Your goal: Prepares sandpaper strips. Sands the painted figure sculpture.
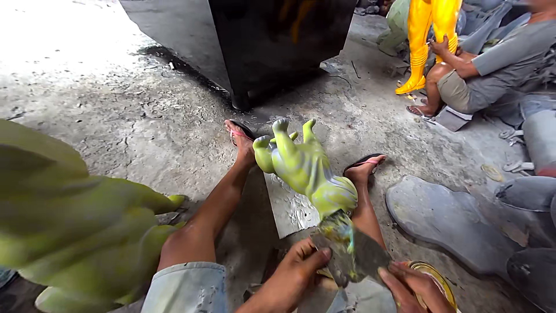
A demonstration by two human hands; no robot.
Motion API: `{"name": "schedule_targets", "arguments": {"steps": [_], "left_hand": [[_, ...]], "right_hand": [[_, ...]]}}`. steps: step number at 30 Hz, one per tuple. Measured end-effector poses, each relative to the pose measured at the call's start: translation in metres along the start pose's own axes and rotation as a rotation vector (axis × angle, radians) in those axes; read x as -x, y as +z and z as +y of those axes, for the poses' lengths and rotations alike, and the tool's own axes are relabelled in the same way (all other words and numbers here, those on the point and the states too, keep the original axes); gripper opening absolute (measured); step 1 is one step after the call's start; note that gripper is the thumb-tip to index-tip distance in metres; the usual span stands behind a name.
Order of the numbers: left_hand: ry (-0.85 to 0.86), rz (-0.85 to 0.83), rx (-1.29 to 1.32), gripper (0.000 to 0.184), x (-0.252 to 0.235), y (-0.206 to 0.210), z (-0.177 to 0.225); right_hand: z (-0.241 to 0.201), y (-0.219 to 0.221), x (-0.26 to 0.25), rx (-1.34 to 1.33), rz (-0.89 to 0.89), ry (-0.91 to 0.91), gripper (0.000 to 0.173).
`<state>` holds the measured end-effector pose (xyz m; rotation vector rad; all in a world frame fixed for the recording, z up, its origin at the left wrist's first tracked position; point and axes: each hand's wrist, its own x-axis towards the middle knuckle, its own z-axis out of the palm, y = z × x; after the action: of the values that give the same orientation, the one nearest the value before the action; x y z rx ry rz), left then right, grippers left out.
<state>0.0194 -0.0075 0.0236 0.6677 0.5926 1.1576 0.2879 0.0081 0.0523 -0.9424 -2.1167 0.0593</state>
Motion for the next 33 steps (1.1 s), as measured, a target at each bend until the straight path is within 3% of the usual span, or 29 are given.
{"name": "schedule_targets", "arguments": {"steps": [2,5,9,11,14,16,21,23,26,30,31,33], "left_hand": [[-0.001,0.007,0.179,0.021,0.0,0.0,0.002],[0.043,0.031,0.161,0.02,0.001,0.004,-0.01],[0.389,0.15,-0.461,0.02,-0.004,0.013,-0.032],[0.49,0.156,-0.692,0.022,-0.009,0.018,-0.045],[0.462,0.202,-0.835,0.023,-0.012,0.022,-0.054],[0.436,0.213,-0.845,0.022,-0.012,0.021,-0.051],[0.394,0.17,-0.9,0.023,-0.008,0.018,-0.045],[0.312,0.089,-0.75,0.022,-0.004,0.013,-0.033],[0.061,-0.028,-0.105,0.021,0.005,0.009,-0.005],[-0.011,-0.03,0.169,0.019,0.005,-0.002,0.007],[0.001,-0.004,0.202,0.018,0.004,-0.001,0.009],[0.075,0.061,0.182,0.018,0.0,0.003,0.01]], "right_hand": [[0.022,0.001,0.005,0.061,-0.073,0.016,0.029],[0.045,-0.004,0.009,0.107,-0.084,0.061,0.032],[0.006,-0.003,-0.014,-0.01,0.189,0.259,0.026],[-0.027,0.014,-0.026,-0.004,0.095,0.398,0.026],[-0.061,0.033,-0.03,0.133,-0.007,0.388,0.031],[-0.062,0.033,-0.031,0.207,0.058,0.37,0.031],[-0.062,0.036,-0.02,0.174,-0.059,0.331,0.028],[-0.043,0.021,-0.013,0.065,-0.022,0.229,0.027],[-0.005,0.008,0.004,-0.037,-0.077,0.086,0.031],[0.025,-0.005,0.024,-0.017,-0.17,0.15,0.033],[0.028,-0.007,0.029,-0.012,-0.124,0.181,0.031],[0.023,-0.007,0.035,-0.132,0.177,0.327,0.021]]}}
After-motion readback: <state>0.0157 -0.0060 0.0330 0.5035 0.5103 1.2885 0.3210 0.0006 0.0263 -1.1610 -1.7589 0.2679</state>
